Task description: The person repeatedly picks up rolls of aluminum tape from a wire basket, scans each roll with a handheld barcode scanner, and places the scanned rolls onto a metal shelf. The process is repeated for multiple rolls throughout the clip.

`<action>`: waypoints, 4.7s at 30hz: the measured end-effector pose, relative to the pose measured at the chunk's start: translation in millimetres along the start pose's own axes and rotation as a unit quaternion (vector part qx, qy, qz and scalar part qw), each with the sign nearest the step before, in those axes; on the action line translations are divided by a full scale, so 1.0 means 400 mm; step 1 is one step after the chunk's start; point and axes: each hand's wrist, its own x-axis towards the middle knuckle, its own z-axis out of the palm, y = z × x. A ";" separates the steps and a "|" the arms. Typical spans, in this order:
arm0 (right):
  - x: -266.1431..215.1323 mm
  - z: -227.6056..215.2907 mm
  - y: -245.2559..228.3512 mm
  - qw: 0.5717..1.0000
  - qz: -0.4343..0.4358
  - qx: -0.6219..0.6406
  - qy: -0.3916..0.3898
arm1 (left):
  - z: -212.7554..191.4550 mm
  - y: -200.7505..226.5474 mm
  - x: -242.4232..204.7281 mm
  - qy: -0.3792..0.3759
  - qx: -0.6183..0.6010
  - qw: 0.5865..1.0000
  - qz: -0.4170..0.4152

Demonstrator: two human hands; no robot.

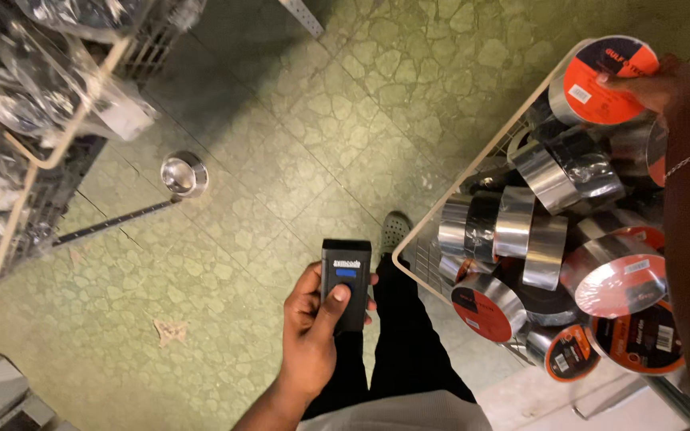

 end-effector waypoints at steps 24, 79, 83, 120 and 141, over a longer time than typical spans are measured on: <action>-0.420 -0.120 -0.189 0.704 -0.235 0.669 -0.048 | -0.013 0.126 -0.185 -0.039 -0.034 0.995 0.087; -1.832 0.560 -1.139 0.699 -0.359 0.535 -0.310 | -0.985 0.038 -0.755 0.080 -0.257 0.922 0.279; -1.828 0.635 -1.186 0.701 -0.417 0.485 -0.317 | -0.989 0.029 -0.789 0.120 -0.228 0.943 0.212; -1.763 0.650 -1.210 0.718 -0.424 0.414 -0.365 | -0.856 -0.007 -0.666 0.192 -0.312 0.916 0.165; -2.229 0.431 -1.932 0.713 -0.293 0.508 -0.384 | -1.029 0.345 -0.785 0.283 -0.250 0.786 0.490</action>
